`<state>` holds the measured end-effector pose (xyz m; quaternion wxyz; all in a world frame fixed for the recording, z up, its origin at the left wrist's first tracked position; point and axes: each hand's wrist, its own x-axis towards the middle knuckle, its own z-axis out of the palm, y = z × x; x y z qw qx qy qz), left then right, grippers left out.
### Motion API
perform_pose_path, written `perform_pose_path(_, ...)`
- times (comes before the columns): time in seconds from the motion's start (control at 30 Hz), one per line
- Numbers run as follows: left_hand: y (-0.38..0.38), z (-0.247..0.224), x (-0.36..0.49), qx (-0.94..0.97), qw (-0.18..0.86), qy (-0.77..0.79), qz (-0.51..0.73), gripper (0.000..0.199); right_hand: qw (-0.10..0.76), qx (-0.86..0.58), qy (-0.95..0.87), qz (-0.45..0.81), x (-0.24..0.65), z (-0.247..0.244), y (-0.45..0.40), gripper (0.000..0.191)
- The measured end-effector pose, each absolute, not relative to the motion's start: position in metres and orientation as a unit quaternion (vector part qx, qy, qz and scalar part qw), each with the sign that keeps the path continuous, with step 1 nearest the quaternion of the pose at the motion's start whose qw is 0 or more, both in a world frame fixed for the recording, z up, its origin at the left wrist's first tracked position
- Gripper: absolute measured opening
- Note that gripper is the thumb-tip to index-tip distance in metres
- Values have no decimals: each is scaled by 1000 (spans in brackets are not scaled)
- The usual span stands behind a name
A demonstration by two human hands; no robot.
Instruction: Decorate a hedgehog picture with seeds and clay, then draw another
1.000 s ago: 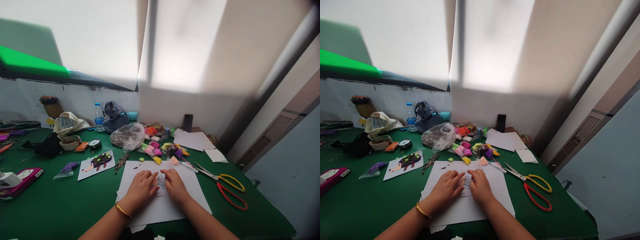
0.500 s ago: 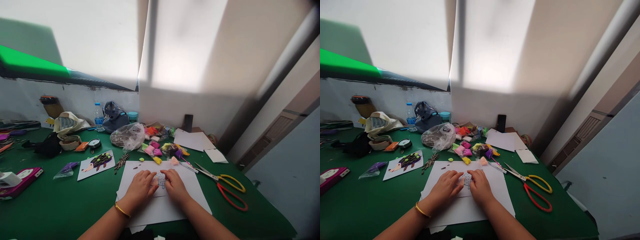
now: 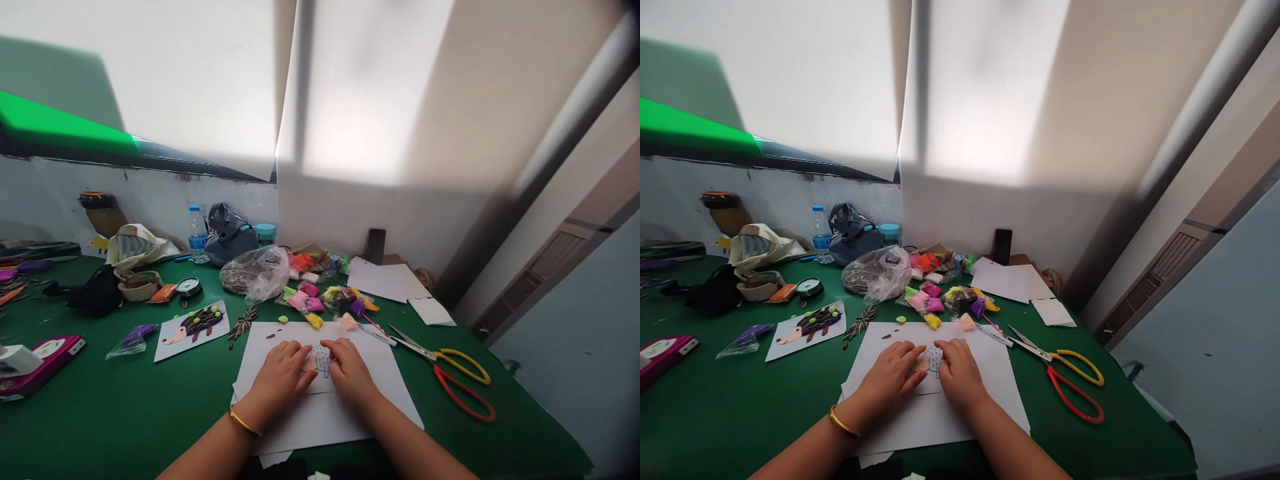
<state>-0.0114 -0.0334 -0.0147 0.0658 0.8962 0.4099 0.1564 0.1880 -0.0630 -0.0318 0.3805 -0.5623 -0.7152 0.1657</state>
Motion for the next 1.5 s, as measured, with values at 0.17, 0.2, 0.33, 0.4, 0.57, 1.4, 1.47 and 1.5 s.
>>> perform_pose_path(0.17,-36,-7,-11,901,72,400,151,26,383,-565,-712,167,188,-32,-63,53)
perform_pose_path(0.2,-37,-6,-11,902,74,398,151,24,381,-565,-712,168,188,-32,-63,54)
perform_pose_path(0.33,-37,-4,-11,901,77,396,158,22,369,-561,-723,164,187,-29,-65,50)
perform_pose_path(0.4,-38,-3,-12,901,82,395,160,22,353,-558,-735,155,185,-27,-67,50)
perform_pose_path(0.57,-39,-5,-13,898,95,400,158,32,301,-563,-761,119,180,-24,-70,50)
perform_pose_path(1.4,-35,-17,-15,884,112,416,180,63,295,-545,-781,78,179,-25,-78,45)
perform_pose_path(1.47,-35,-15,-14,884,112,420,173,63,292,-543,-784,76,179,-24,-78,44)
perform_pose_path(1.5,-36,-14,-13,883,112,422,171,62,292,-542,-785,73,179,-24,-79,45)
